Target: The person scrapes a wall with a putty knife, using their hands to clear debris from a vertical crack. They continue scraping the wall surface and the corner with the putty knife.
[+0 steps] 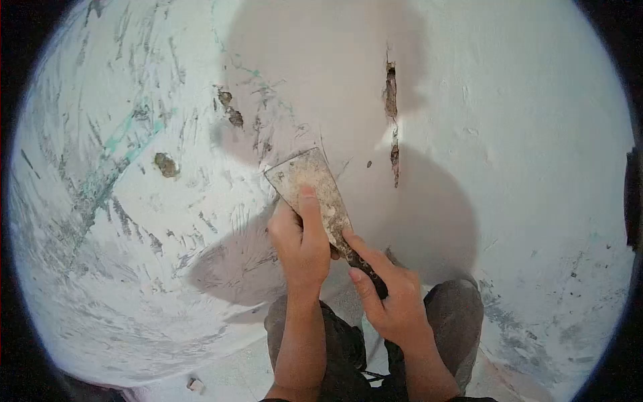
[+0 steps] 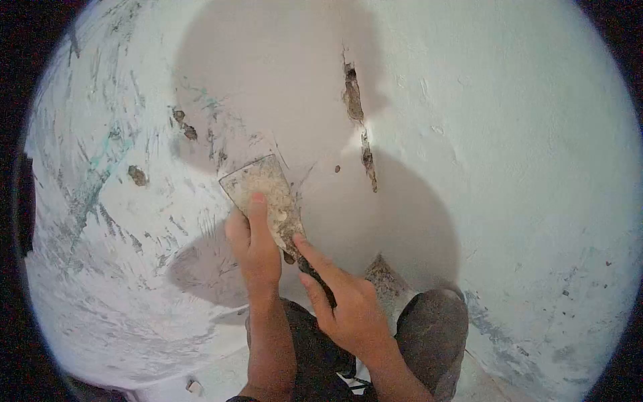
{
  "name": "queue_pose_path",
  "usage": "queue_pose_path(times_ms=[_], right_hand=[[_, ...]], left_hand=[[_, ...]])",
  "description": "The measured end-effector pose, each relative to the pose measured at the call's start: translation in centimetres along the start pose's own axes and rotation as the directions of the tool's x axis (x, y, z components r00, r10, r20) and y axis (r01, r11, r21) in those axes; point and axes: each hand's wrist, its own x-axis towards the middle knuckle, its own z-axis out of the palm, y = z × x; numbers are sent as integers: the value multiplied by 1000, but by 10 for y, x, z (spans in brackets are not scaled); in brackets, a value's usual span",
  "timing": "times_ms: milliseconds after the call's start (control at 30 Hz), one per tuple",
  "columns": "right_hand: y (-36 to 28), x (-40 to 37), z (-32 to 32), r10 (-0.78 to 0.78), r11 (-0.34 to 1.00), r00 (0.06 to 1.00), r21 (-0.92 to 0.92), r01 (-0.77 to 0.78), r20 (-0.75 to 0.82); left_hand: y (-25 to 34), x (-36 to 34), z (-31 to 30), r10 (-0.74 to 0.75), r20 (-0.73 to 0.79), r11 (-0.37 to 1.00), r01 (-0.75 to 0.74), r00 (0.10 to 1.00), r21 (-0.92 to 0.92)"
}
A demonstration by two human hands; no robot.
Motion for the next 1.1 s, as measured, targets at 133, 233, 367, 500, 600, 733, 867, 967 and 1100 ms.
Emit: queue_pose_path(times_ms=[133, 233, 367, 500, 600, 733, 867, 967, 1100], right_hand=[[-2, -1, 0, 54, 998, 998, 40, -54, 16], [-4, 1, 0, 70, 997, 998, 40, -70, -5], [-6, 0, 10, 19, 1000, 996, -3, -19, -89], [-2, -3, 20, -45, 999, 986, -22, 42, -163], [8, -7, 31, -37, 992, 981, -123, 14, -190], [28, -5, 44, -176, 958, 944, -267, 100, -279], [42, -3, 54, -235, 943, 911, -306, 129, -339], [36, 16, 33, -201, 862, 942, -505, 39, -270], [48, 18, 23, -252, 938, 930, -304, 167, -267]], left_hand=[[10, 3, -1, -77, 26, 997, 77, 997, 5], [10, 5, 2, -90, 21, 996, 89, 996, 29], [9, 7, 1, -69, 3, 998, 69, 998, 8], [15, 5, 2, -69, -23, 992, 71, 997, 101], [14, 4, 0, -46, -19, 983, 48, 999, 175], [-5, 5, 0, 60, -4, 982, -59, 998, 178], [0, 5, -4, -61, 65, 981, 47, 996, 189], [12, 7, -3, -192, 143, 979, 178, 971, 102], [9, -2, 4, -112, 157, 989, 126, 981, -80]])
